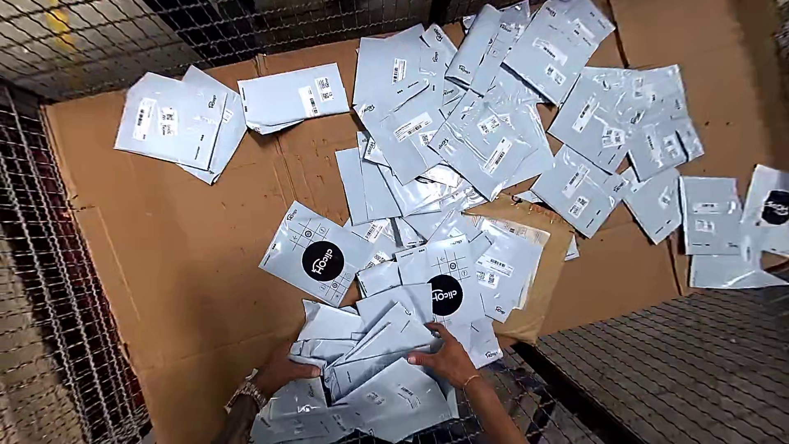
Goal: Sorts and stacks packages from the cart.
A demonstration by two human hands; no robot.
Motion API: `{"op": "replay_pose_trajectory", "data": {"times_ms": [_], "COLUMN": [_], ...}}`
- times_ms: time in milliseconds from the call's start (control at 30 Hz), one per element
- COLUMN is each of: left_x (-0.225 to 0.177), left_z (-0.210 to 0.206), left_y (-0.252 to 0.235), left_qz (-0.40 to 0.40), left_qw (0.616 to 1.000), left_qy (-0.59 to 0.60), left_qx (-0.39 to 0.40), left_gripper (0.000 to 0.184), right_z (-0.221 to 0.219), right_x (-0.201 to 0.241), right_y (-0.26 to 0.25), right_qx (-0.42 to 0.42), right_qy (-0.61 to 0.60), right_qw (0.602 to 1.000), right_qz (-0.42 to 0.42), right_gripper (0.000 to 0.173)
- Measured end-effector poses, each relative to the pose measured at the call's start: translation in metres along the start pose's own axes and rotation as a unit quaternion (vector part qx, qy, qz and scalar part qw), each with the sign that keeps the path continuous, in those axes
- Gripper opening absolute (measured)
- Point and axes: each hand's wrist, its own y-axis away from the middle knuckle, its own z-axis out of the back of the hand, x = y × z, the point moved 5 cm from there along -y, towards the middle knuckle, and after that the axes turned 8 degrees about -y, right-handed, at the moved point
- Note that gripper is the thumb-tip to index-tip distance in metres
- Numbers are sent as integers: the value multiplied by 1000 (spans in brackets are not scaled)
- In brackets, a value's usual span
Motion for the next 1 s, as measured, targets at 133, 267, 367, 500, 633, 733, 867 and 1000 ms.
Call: {"op": "replay_pose_trajectory", "data": {"times_ms": [133, 267, 367, 500, 633, 733, 867, 1000], "left_x": [1, -3, -26, -58, -70, -96, -166, -251], "left_z": [-7, -8, -9, -17, -20, -11, 20, 45], "left_y": [-3, -7, 8, 43, 75, 111, 186, 290], "left_qz": [16, 21, 5, -39, -14, -22, -124, -385], "left_qw": [998, 999, 998, 988, 980, 975, 953, 830], "left_qy": [59, 24, -64, -143, -197, -207, -184, -143], "left_qx": [-18, -8, 16, 39, -11, -76, -205, -378], "left_gripper": [94, 100, 92, 75, 61, 57, 45, 28], "right_z": [-32, -37, -52, -70, -65, -48, 4, 82], "right_x": [-5, 13, 3, -14, 20, 48, 124, 198], "right_y": [7, 22, 28, 26, 31, 48, 108, 231], "right_qx": [69, 175, 192, 167, 158, 129, 54, -93], "right_qy": [-121, -175, -72, 79, 163, 172, 160, 167], "right_qw": [989, 967, 977, 982, 972, 969, 952, 868], "right_qz": [58, 63, 51, 31, 60, 125, 257, 459], "right_gripper": [92, 113, 115, 75, 58, 53, 48, 28]}}
